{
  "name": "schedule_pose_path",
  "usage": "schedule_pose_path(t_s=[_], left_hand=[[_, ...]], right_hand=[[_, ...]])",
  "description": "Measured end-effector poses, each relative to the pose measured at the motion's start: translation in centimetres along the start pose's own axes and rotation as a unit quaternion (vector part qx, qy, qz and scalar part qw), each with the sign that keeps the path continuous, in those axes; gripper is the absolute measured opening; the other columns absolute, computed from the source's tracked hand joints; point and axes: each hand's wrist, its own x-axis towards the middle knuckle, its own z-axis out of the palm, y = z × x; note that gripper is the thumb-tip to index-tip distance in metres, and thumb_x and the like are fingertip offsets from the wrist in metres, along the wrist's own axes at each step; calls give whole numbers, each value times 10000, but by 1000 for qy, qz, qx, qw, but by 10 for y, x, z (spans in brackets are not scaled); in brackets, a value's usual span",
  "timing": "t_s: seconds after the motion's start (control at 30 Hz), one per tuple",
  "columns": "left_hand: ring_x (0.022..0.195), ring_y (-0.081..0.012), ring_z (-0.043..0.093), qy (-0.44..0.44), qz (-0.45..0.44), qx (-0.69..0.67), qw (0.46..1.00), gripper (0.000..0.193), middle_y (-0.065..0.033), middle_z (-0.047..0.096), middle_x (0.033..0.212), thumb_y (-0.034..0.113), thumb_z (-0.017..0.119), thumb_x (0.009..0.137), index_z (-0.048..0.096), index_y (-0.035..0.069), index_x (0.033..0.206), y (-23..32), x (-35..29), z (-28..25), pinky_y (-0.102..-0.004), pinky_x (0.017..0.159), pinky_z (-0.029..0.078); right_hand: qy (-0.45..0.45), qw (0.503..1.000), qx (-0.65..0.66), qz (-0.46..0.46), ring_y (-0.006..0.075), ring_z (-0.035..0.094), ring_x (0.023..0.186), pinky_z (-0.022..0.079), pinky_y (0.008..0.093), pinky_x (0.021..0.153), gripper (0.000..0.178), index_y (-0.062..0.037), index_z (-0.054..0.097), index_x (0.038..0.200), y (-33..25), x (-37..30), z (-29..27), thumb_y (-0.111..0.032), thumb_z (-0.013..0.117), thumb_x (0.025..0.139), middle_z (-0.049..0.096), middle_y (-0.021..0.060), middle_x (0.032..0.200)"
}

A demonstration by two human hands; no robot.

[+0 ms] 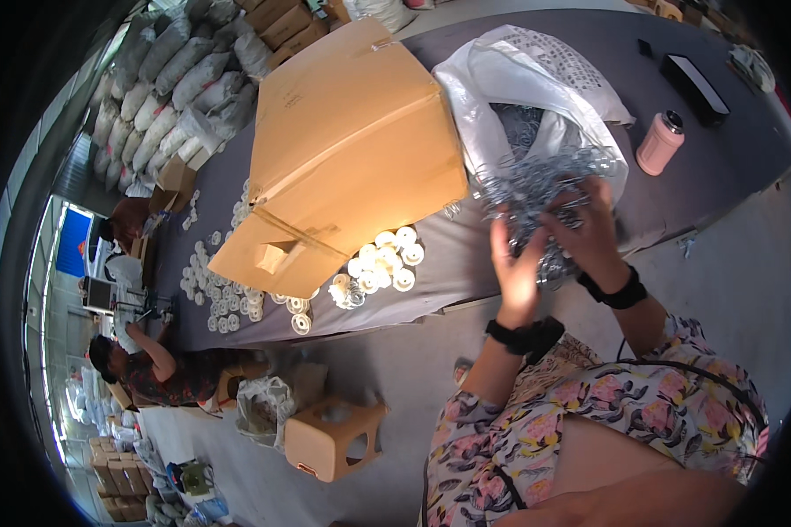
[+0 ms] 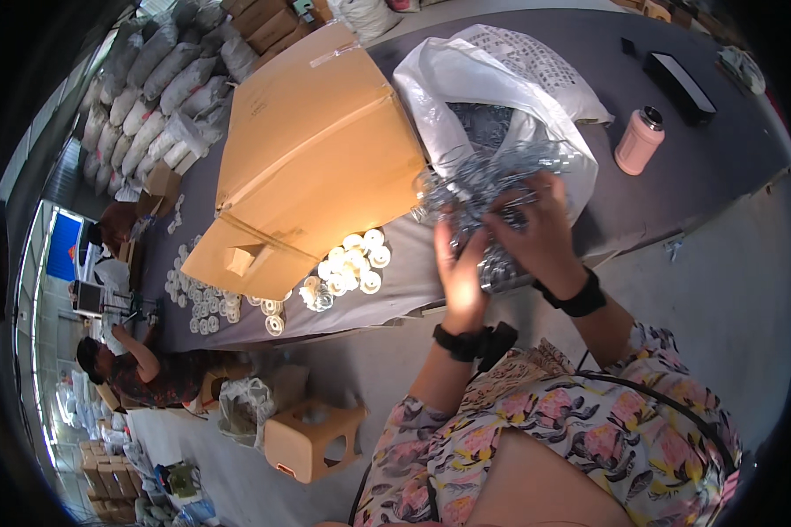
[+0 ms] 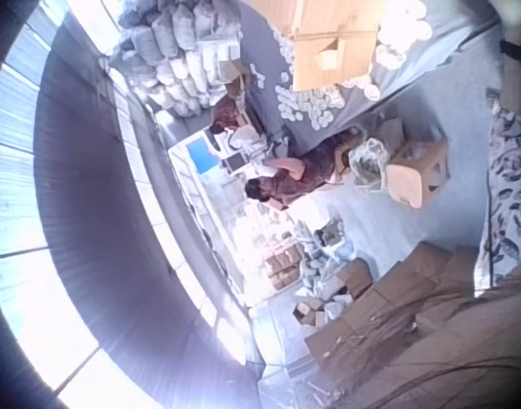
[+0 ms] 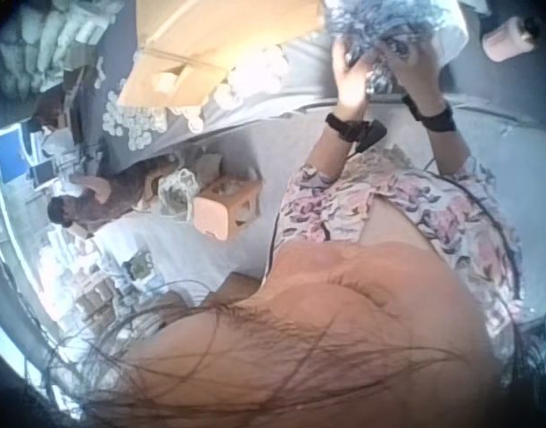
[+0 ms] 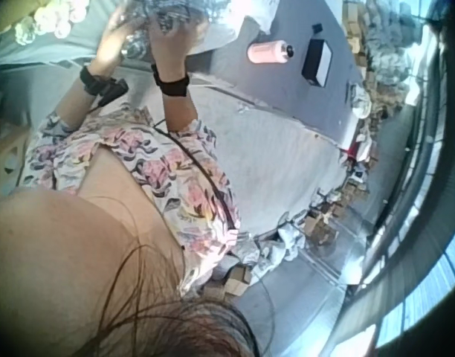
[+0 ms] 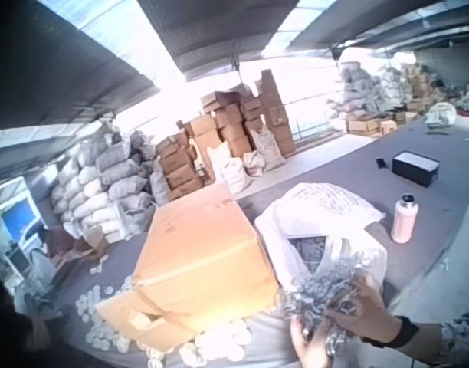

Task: The person sorts white plastic components and metal springs by hand, then fits them together one at a time and places the assembled units on the table.

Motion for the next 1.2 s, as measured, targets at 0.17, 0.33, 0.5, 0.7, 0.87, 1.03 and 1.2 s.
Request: schedule_pose_path(t_s=[0.17,0.33,0.5,0.7,0.87,1.03,1.2], left_hand=[[1078,-195,506,90,4,-47,995,560,-110,496,1219,-9,565,842,336,66,1348,40,-34,-36,-336,913,437],[1067,-216,512,196,25,-3,980,569,-134,485,1222,10,557,847,317,74,1358,105,-76,-94,-346,910,442],[1073,-248,519,284,49,37,957,556,-162,490,1212,55,547,863,290,70,1356,187,-123,-187,-376,900,459],[1029,-215,540,375,70,39,924,575,-141,513,1184,10,570,852,295,66,1354,290,-171,-290,-354,885,465],[1025,-234,543,413,81,47,906,576,-156,498,1197,25,563,852,277,53,1352,355,-168,-364,-359,850,488],[1017,-276,549,402,80,88,908,586,-190,473,1214,128,547,866,251,104,1371,374,-118,-440,-395,808,517],[1024,-268,539,369,34,111,922,571,-170,477,1221,152,567,861,304,95,1365,391,-31,-487,-391,839,487]], right_hand=[[-36,997,33,-65,353,439,1037,377,454,900,209,-124,638,813,-45,-17,29,-175,747,642,572,108,1001],[-97,987,99,-87,355,437,1055,381,465,881,192,-131,640,794,-121,-44,81,-225,739,659,574,102,1033],[-214,961,159,-73,354,379,1141,384,443,913,219,-154,660,824,-224,-87,165,-321,709,691,572,105,1051],[-281,918,258,-107,335,428,1048,354,424,916,186,-125,650,803,-351,-130,261,-265,693,689,579,88,967],[-297,902,293,-112,328,441,1028,358,417,895,186,-123,657,798,-424,-145,348,-263,693,682,595,64,952],[-305,906,279,-96,327,426,1065,404,410,868,222,-128,670,828,-448,-120,428,-292,697,682,590,66,1019],[-289,920,262,-27,358,402,1082,388,443,887,204,-141,653,844,-440,-69,498,-267,697,689,565,91,1042]])
